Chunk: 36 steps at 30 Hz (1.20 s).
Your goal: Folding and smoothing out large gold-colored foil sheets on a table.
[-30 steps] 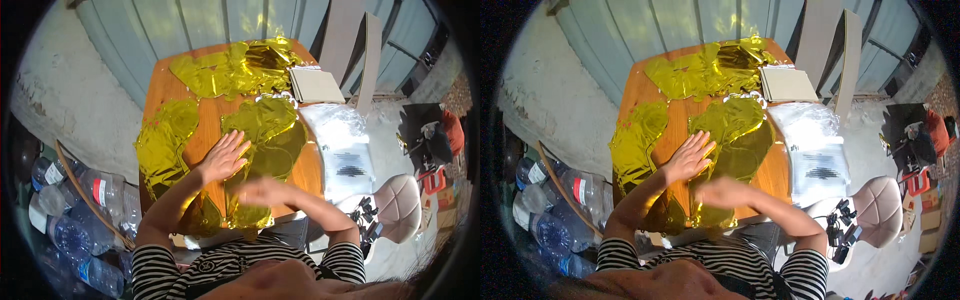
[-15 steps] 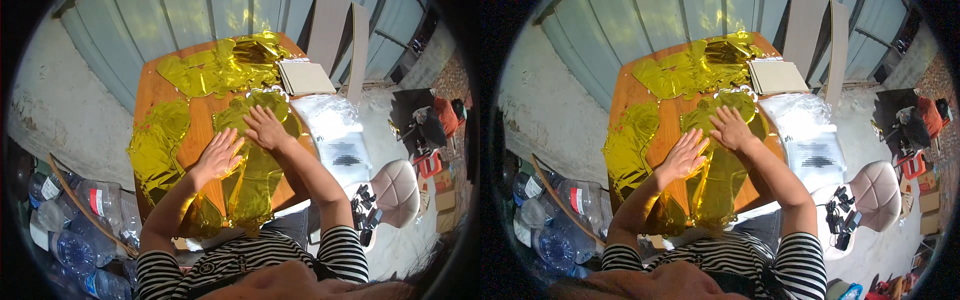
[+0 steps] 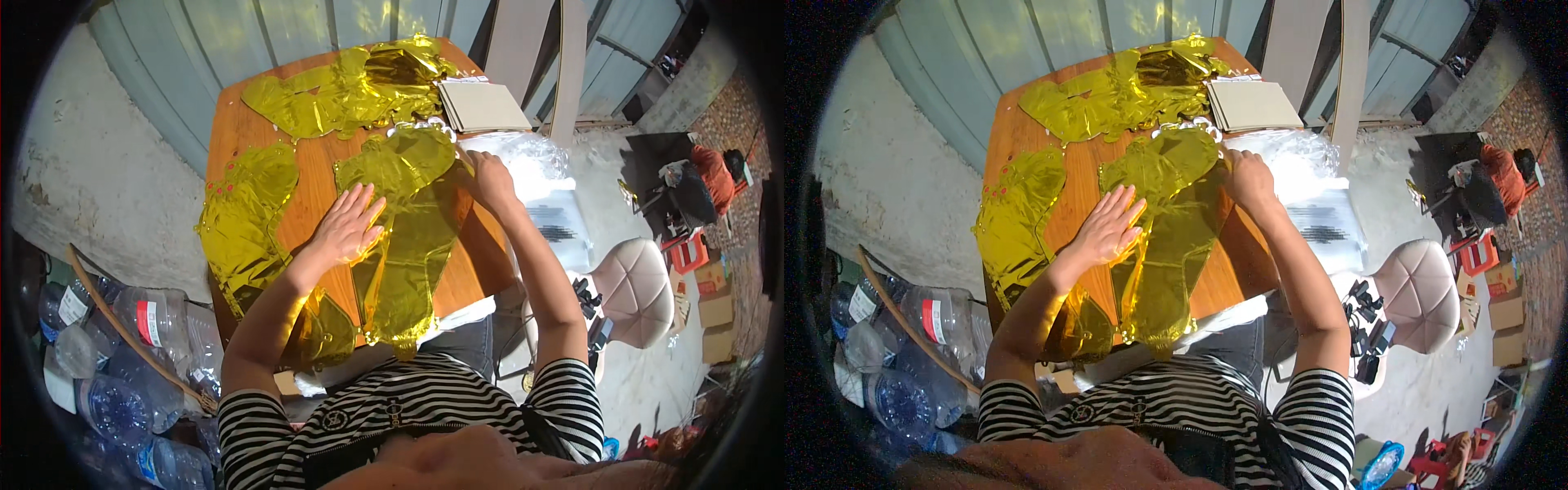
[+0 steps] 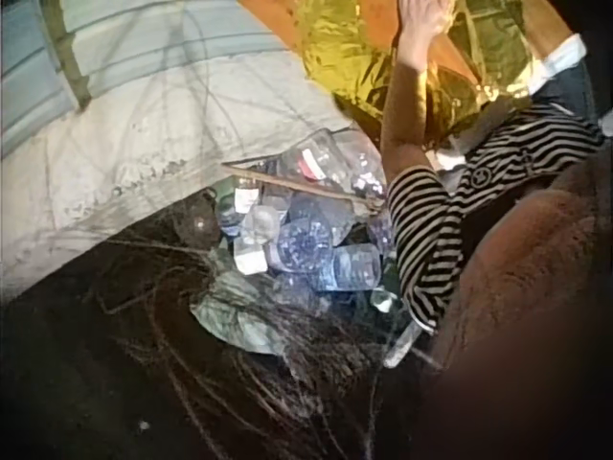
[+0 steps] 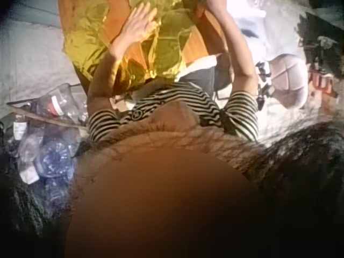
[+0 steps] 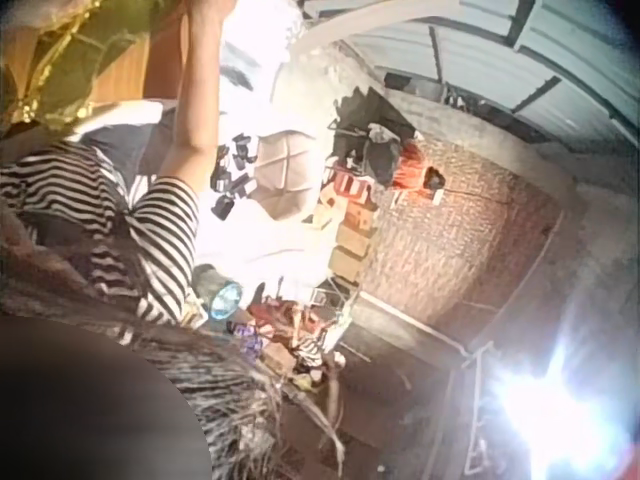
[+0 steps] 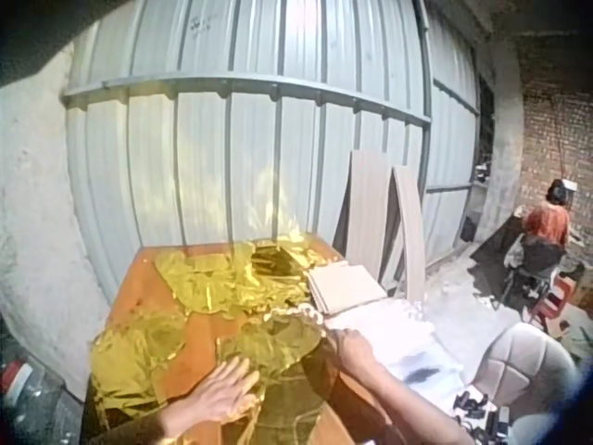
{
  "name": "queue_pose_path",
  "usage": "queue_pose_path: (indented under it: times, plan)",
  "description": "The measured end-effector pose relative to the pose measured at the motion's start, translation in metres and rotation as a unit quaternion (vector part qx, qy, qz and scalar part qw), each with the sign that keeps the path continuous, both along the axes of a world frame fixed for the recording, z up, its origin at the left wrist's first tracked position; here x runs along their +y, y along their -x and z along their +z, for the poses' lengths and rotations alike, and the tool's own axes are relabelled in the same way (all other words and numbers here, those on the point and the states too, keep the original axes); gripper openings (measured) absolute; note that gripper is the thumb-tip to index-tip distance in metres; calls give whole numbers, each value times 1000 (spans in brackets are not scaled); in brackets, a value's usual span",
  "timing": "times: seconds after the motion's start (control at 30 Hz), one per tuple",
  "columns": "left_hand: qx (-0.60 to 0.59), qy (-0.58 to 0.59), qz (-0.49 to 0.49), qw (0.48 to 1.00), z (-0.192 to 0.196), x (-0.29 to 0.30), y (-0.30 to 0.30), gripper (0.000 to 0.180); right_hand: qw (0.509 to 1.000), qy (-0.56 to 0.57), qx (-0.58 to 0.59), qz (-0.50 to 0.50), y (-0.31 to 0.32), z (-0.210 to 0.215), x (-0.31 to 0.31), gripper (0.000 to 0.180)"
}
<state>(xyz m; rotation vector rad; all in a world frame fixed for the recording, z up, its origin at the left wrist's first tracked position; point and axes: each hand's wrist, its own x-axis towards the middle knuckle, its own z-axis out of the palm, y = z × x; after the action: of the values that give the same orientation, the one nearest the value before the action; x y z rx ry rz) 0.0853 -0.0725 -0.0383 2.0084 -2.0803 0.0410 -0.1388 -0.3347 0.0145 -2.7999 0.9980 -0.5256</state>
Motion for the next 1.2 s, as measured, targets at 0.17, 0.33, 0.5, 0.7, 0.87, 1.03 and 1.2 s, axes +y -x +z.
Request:
queue_pose_path:
  times: [0.17, 0.33, 0.5, 0.7, 0.87, 1.03, 1.2]
  plan:
    - [-4, -16, 5, 1000, -2, -3, 0, 59, 996, -22, 77, -41, -13, 2, 8, 64]
    - [1, -15, 2, 1000, -4, -4, 0, 61, 988, -114, 78, -70, -24, 4, -9, 56]
    - [-14, 0, 1, 1000, -4, -4, 1, 59, 970, -222, 84, -58, -27, 6, -25, 44]
    - [-10, 4, -1, 1000, -1, -1, 1, 58, 887, -444, -105, -76, -25, -2, -17, 42]
    - [-3, 6, 2, 1000, -4, 1, 0, 59, 874, -454, -159, -66, -34, 2, 6, 42]
    - [9, 14, -7, 1000, 2, -1, 4, 56, 909, -398, -120, -1, -65, 17, 31, 40]
    - [-46, -39, -3, 998, 4, -7, 1, 56, 901, -397, -149, 95, -121, 17, 84, 44]
